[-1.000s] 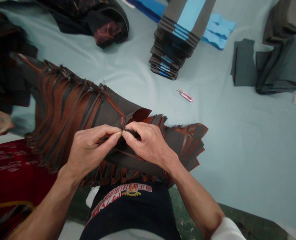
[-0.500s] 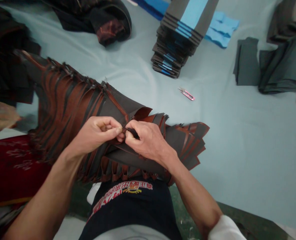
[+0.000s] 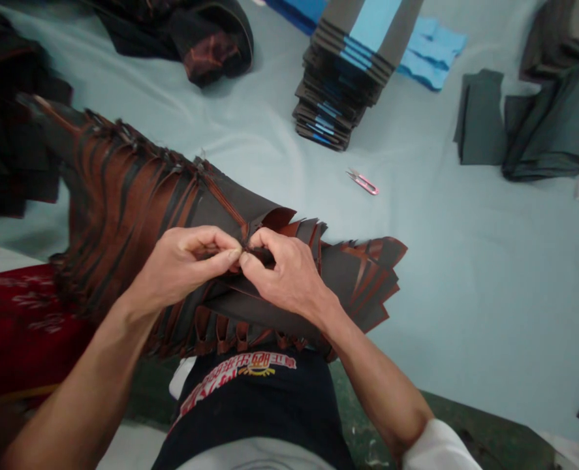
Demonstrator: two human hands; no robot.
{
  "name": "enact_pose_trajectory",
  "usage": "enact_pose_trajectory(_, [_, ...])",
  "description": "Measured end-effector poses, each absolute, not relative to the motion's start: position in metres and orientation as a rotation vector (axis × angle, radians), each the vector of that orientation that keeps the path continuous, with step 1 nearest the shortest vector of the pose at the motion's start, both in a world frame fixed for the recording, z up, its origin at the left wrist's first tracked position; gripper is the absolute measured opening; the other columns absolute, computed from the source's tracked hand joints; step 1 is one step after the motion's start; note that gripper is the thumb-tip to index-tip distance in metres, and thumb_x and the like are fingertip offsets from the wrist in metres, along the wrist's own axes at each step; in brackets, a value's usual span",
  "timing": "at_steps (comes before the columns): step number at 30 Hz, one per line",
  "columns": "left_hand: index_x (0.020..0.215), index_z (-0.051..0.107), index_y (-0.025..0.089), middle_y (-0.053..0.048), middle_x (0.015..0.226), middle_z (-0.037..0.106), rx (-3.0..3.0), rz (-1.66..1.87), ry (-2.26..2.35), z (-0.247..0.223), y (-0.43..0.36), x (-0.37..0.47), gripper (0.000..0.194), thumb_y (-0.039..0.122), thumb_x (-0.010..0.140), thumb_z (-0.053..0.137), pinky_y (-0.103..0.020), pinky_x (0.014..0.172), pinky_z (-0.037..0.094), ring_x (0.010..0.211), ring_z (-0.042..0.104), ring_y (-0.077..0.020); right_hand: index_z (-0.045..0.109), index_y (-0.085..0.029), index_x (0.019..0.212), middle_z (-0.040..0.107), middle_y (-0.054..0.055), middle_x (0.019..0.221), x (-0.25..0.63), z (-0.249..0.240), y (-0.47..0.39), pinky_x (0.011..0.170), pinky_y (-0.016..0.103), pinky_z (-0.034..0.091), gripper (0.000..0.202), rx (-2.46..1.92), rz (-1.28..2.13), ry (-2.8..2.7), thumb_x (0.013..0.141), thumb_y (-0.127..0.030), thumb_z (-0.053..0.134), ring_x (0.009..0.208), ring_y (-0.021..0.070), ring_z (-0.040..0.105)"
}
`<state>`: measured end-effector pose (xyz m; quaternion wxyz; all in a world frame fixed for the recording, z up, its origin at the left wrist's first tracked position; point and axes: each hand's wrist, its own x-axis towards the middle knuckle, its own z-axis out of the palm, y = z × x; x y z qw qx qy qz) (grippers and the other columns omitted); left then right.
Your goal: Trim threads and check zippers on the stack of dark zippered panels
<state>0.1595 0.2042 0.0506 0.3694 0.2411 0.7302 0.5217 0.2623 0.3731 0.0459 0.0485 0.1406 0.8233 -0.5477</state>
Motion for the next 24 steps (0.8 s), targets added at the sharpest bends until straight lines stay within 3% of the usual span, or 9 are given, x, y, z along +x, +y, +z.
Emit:
enact_pose_trajectory(9, [0.08,0.072,0.016,0.002,0.072,0.074,0.989,1.198,2.369,0.056,0.206,0.18,0.015,0.012,0.091,0.062,-0.02,0.067,0.049,0.064,0.066,-0.0096,0.055,-0.022,0.077,0.054,-0.004,0.066,0.26,0.045,0.368,0.066,0.03,0.034,0.005,0.499,-1.601,2.525,0.08,-0.026,0.053,0.062,0.013,0.047])
enact_pose_trajectory(16, [0.079,0.072,0.016,0.001,0.071,0.073,0.633,1.397,1.955,0.043,0.201,0.17,0.014,0.024,0.09,0.067,-0.02,0.061,0.051,0.064,0.067,-0.0114,0.055,-0.021,0.074,0.054,-0.004,0.066,0.261,0.041,0.374,0.064,0.029,0.035,0.01,0.425,-1.664,2.461,0.082,-0.027,0.056,0.062,0.0119,0.048])
enact_pose_trajectory(24, [0.082,0.073,0.015,-0.001,0.073,0.076,0.565,1.378,1.795,0.038,0.197,0.16,0.013,0.025,0.09,0.071,-0.019,0.063,0.054,0.066,0.069,-0.0111,0.065,-0.018,0.086,0.066,-0.002,0.076,0.258,0.031,0.392,0.067,0.026,0.043,0.021,0.101,-1.727,2.357,0.098,-0.032,0.056,0.069,0.012,0.057])
